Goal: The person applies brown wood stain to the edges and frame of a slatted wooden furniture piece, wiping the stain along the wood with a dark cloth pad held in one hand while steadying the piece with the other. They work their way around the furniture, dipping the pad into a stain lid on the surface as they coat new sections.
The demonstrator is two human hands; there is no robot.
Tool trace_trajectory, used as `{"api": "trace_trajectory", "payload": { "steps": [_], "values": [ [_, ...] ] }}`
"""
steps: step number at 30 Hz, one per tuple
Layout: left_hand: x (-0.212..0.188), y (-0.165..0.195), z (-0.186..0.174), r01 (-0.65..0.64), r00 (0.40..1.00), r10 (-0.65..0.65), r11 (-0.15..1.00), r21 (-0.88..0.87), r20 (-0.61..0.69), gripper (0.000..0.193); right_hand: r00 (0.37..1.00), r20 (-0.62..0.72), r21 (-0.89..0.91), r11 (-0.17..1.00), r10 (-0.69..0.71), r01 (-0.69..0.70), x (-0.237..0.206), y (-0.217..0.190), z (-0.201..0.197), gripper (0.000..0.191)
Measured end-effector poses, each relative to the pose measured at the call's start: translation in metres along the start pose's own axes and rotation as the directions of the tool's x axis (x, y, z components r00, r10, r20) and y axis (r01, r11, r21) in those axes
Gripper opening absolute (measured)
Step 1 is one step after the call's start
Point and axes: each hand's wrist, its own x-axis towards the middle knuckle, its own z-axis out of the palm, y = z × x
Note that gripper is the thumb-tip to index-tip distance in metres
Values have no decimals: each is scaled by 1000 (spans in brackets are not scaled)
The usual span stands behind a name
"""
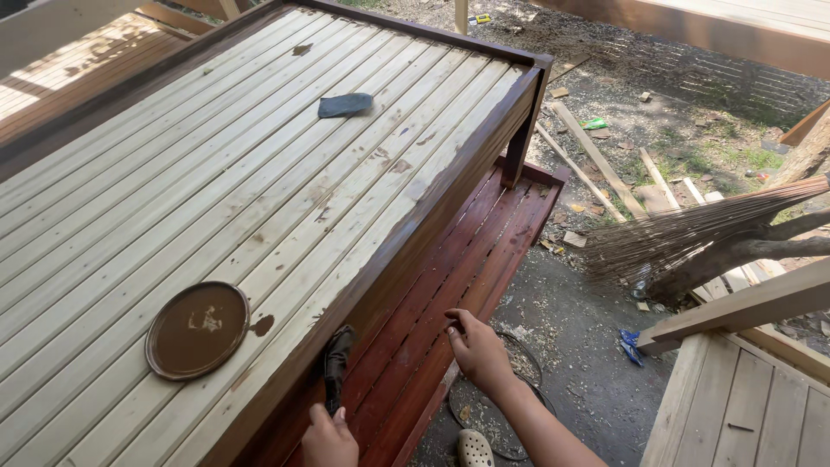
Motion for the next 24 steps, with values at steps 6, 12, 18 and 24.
{"api": "trace_trajectory", "payload": {
  "steps": [6, 12, 18, 24],
  "values": [
    [10, -6, 5, 42, 995, -35, 997, 68, -91, 26, 999, 19, -31, 999, 31, -30, -6, -5, 0, 34],
    [14, 165, -3, -329, 942, 297, 907, -262, -154, 23, 999, -29, -58, 998, -29, 27, 57, 8, -37, 36],
    [70, 387, 26, -420, 906, 401, 813, -403, -134, 22, 996, -57, -111, 991, 74, -80, 135, 44, -109, 37],
    [121, 542, 85, -445, 888, 452, 793, -415, -89, 22, 970, -154, -38, 980, 189, -196, 182, 91, -153, 37]
  ]
}}
